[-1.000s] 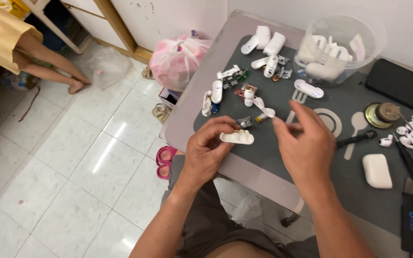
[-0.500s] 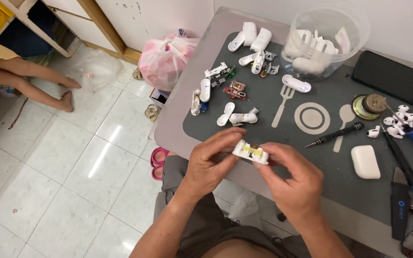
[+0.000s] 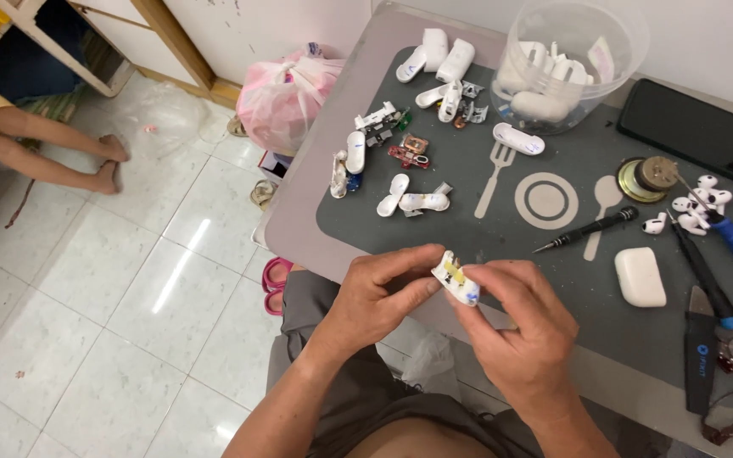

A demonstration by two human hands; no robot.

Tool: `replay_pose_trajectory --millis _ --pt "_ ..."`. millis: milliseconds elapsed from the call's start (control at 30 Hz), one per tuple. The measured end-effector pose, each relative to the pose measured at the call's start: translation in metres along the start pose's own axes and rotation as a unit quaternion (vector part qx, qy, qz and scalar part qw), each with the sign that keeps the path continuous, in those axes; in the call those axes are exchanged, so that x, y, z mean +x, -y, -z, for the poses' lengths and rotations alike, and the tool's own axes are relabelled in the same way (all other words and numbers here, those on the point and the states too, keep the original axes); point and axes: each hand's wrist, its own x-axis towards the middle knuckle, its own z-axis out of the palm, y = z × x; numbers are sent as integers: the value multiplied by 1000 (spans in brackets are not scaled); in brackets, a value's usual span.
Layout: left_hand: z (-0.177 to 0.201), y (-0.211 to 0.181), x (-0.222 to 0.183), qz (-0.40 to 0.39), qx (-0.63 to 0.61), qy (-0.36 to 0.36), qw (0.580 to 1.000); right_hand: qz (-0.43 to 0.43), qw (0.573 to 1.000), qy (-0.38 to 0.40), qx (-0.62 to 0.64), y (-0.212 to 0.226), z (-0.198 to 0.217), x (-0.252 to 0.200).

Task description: Assembling the internal components of an AirPods charging case, including the circuit board and battery housing.

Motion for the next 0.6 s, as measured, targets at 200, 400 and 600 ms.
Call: replay_pose_trajectory --millis 200,400,600 --pt "-2 2 1 -24 21 8 999 15 1000 -2 -14 -2 -2 -4" --pt "-4 16 -8 23 -74 15 997 -21 999 2 28 -2 0 -4" --pt "-7 -16 -10 4 -77 -3 997 -127 983 40 127 -21 -1 -17"
